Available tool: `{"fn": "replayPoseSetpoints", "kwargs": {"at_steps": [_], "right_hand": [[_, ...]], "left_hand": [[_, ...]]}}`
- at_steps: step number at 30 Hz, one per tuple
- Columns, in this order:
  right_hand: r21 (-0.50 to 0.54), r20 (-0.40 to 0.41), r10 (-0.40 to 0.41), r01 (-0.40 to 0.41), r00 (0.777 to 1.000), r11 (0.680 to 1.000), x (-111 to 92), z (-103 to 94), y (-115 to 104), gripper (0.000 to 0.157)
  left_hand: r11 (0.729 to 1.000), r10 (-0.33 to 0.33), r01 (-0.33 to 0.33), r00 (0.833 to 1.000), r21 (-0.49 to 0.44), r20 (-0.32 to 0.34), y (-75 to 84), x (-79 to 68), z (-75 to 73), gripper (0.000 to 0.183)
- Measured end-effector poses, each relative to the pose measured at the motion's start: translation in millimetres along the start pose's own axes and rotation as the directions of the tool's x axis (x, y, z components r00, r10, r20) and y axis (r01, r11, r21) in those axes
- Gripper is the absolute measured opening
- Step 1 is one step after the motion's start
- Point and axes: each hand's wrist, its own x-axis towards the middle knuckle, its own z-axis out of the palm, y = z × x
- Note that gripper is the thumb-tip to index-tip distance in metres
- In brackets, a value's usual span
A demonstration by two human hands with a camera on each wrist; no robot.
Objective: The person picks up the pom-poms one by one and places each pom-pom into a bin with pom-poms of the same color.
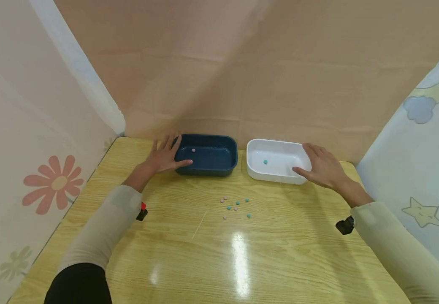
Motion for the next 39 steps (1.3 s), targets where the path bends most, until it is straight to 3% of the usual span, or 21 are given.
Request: {"fn": "replayPoseSetpoints", "kwargs": {"at_steps": [11, 25, 39], "right_hand": [[-0.002, -0.085, -0.078, 0.078, 0.993, 0.997, 1, 6.4, -9, 0.088], [0.012, -0.166, -0.174, 0.178, 0.971, 0.984, 4, 8.8, -29, 0.081], [0.076, -0.204, -0.223, 0.243, 0.953, 0.967, 15, 21.7, -50, 0.073]], "left_hand": [[1.000, 0.000, 0.000, 1.000, 0.011, -0.012, 0.9, 7.2, 14.2, 0.111], [0.999, -0.034, 0.036, 0.998, 0.034, -0.047, 5.8, 9.0, 23.5, 0.111], [0.997, -0.033, 0.036, 0.999, 0.062, -0.038, 2.6, 17.1, 26.0, 0.111]]}}
